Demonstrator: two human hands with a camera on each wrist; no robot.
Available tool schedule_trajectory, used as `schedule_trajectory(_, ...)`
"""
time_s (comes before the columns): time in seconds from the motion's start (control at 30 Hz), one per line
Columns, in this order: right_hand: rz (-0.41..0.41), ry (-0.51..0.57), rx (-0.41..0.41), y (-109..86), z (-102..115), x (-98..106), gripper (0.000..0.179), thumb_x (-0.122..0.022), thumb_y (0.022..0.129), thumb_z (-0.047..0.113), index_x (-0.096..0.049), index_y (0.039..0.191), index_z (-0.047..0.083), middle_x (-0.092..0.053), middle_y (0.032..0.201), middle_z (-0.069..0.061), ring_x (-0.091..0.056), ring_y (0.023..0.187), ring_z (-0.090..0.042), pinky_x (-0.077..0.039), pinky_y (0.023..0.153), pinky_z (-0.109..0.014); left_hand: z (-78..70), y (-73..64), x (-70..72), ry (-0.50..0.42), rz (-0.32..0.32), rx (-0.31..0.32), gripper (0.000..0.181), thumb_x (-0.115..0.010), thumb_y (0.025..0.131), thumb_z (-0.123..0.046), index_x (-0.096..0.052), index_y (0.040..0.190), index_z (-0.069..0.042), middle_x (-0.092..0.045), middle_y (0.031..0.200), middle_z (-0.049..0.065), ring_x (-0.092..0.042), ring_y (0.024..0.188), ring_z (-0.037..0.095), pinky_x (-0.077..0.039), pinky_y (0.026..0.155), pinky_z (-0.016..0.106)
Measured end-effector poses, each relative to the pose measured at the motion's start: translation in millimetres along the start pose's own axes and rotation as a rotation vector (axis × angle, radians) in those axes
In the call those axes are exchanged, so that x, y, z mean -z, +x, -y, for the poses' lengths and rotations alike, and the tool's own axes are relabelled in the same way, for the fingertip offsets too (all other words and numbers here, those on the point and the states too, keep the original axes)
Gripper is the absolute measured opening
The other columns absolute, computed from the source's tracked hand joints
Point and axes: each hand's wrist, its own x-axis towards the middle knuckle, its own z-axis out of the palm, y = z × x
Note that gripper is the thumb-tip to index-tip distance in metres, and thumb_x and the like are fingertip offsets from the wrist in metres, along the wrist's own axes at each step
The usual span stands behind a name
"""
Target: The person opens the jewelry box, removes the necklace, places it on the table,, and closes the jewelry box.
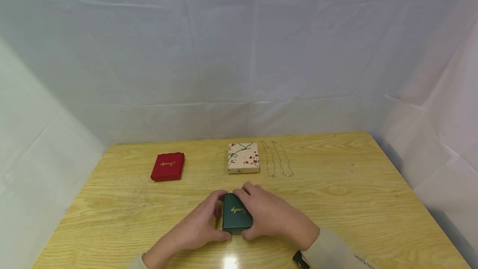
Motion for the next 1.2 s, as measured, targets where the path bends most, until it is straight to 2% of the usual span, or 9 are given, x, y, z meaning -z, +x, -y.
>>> schedule_trajectory(0.23, 0.001, -0.013, -0.006, 0.4, 0.4, -3.0, 0.094, -0.094, 0.077, 0.040, -0.049, 0.153, 0.009, -0.053, 0.131, -0.001, -0.058, 0.107, -0.011, -0.056, 0.092, -0.033, -0.2, 0.1, 0.6, 0.016, 0.004, -0.012, 0.098, -0.096, 0.079, -0.022, -0.037, 0.155, -0.003, -0.052, 0.136, 0.005, -0.054, 0.108, 0.020, -0.050, 0.092, 0.033)
schedule_trajectory(0.4, -0.002, -0.006, -0.010, -0.1, -0.7, -4.6, 0.093, -0.095, 0.077, 0.040, -0.050, 0.153, 0.011, -0.053, 0.131, 0.000, -0.058, 0.107, -0.011, -0.056, 0.091, -0.033, -2.4, -0.6, 0.9, 0.006, 0.016, 0.010, 0.102, -0.095, 0.081, -0.032, -0.035, 0.157, -0.003, -0.051, 0.139, 0.006, -0.054, 0.109, 0.021, -0.050, 0.093, 0.035)
schedule_trajectory(0.53, -0.010, -0.040, 0.003, -0.4, -2.2, -5.6, 0.093, -0.094, 0.078, 0.045, -0.050, 0.153, 0.012, -0.054, 0.132, 0.000, -0.058, 0.110, -0.013, -0.056, 0.093, -0.036, -3.7, -1.3, 1.0, -0.011, 0.024, 0.026, 0.103, -0.094, 0.082, -0.038, -0.033, 0.159, -0.005, -0.048, 0.148, 0.009, -0.054, 0.117, 0.021, -0.050, 0.102, 0.040)
schedule_trajectory(0.67, -0.030, -0.104, 0.026, -1.0, -3.8, -7.0, 0.093, -0.093, 0.078, 0.051, -0.051, 0.153, 0.013, -0.055, 0.134, 0.000, -0.055, 0.118, -0.016, -0.054, 0.100, -0.041, -4.1, -1.6, 0.7, -0.028, 0.031, 0.024, 0.102, -0.091, 0.084, -0.041, -0.032, 0.160, -0.006, -0.044, 0.156, 0.012, -0.051, 0.131, 0.023, -0.046, 0.112, 0.046)
schedule_trajectory(0.77, -0.035, -0.135, 0.036, -1.0, -4.8, -8.1, 0.094, -0.092, 0.078, 0.055, -0.052, 0.153, 0.014, -0.056, 0.136, 0.000, -0.053, 0.121, -0.017, -0.051, 0.104, -0.042, -4.3, -1.7, 0.8, -0.033, 0.038, 0.024, 0.100, -0.090, 0.086, -0.041, -0.033, 0.160, -0.006, -0.043, 0.157, 0.012, -0.050, 0.135, 0.023, -0.045, 0.113, 0.046)
schedule_trajectory(0.9, -0.029, -0.157, 0.043, -0.3, -5.8, -9.0, 0.095, -0.090, 0.078, 0.058, -0.051, 0.153, 0.015, -0.056, 0.136, 0.001, -0.052, 0.120, -0.017, -0.050, 0.105, -0.043, -4.2, -1.7, 1.8, -0.016, 0.043, 0.021, 0.098, -0.089, 0.087, -0.041, -0.035, 0.160, -0.005, -0.045, 0.153, 0.010, -0.052, 0.128, 0.021, -0.047, 0.110, 0.044)
schedule_trajectory(1.2, -0.035, -0.162, 0.061, 0.3, -6.6, -10.7, 0.095, -0.089, 0.078, 0.062, -0.053, 0.152, 0.015, -0.056, 0.133, 0.002, -0.051, 0.117, -0.016, -0.050, 0.103, -0.042, -3.8, -2.0, 2.8, 0.044, 0.040, -0.007, 0.091, -0.090, 0.087, -0.040, -0.040, 0.156, -0.007, -0.048, 0.138, 0.001, -0.052, 0.111, 0.018, -0.050, 0.094, 0.032)
